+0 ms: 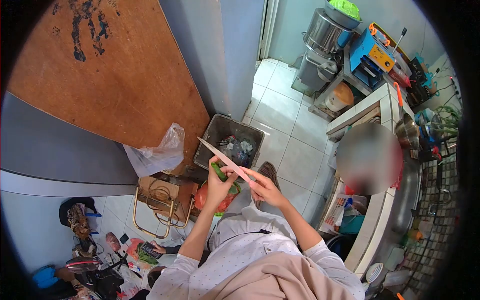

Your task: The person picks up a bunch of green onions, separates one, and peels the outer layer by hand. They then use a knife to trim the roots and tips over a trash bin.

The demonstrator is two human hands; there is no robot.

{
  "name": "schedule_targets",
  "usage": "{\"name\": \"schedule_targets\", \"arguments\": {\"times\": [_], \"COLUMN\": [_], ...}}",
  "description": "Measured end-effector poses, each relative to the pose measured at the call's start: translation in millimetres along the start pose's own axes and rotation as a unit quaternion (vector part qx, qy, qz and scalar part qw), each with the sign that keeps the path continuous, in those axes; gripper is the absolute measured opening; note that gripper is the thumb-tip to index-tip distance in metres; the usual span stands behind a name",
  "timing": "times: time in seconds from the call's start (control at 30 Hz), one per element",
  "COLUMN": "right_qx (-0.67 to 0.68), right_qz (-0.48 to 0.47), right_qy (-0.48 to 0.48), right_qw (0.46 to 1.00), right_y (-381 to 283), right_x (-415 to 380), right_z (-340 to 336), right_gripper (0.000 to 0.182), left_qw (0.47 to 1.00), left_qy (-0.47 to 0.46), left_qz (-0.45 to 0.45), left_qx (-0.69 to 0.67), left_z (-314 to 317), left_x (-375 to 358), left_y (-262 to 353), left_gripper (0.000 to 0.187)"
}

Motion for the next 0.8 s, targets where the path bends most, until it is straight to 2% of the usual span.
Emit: {"name": "schedule_targets", "arguments": {"times": [0.1,0.17,0.2,0.27,0.3,0.33,0.37,0.43,0.5,0.7,0.8], "right_qx": [-0.036,-0.143,-0.142,-0.256,-0.255,-0.264,-0.272,-0.189,-0.125,-0.108,-0.093], "right_qz": [-0.024,-0.023,-0.023,-0.055,-0.055,-0.101,-0.146,-0.034,0.004,0.025,0.006], "right_qy": [0.028,0.077,0.077,0.152,0.152,0.209,0.265,0.297,0.263,0.171,0.153], "right_qw": [0.999,0.986,0.987,0.953,0.953,0.936,0.914,0.935,0.957,0.979,0.984], "right_y": [0.2,0.1,2.2,3.1,11.8,14.9,16.7,22.8,16.3,9.9,1.6], "right_x": [-0.3,-1.7,-1.6,-1.4,3.4,6.2,6.0,10.0,16.1,49.9,60.3], "right_z": [-3.5,-9.1,-7.7,-12.5,-14.0,-22.6,-31.3,-59.2,-63.4,-54.3,-47.8], "right_gripper": [0.047,0.045,0.045,0.043,0.043,0.041,0.039,0.043,0.043,0.048,0.051], "left_qw": [0.999,0.994,0.994,0.952,0.952,0.988,0.999,0.999,1.000,0.998,0.993], "left_qy": [0.004,-0.015,-0.015,0.026,0.026,-0.001,-0.029,-0.028,-0.007,0.026,0.049], "left_qz": [0.010,0.055,0.054,0.112,0.112,0.035,-0.042,-0.019,-0.016,-0.050,-0.090], "left_qx": [0.030,0.093,0.093,0.283,0.283,0.153,0.020,0.009,-0.001,-0.026,-0.066], "left_z": [-0.5,0.2,2.5,7.2,6.0,4.1,5.7,6.1,-6.6,-28.3,-31.8], "left_x": [-0.4,-0.1,-0.5,-2.8,-2.9,-1.0,-1.0,-2.3,-3.9,-2.9,-2.8], "left_y": [-0.7,-2.1,2.2,21.6,16.9,-1.4,-17.9,-7.6,-6.3,5.3,7.1], "left_gripper": [0.059,0.062,0.062,0.056,0.056,0.053,0.050,0.047,0.045,0.046,0.048]}}
Point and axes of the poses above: each hand's wrist, its own x-axis towards the middle knuckle, its own z-axis out of the palm, y = z × x, the point moved 7 cm from there along x, towards the middle knuckle
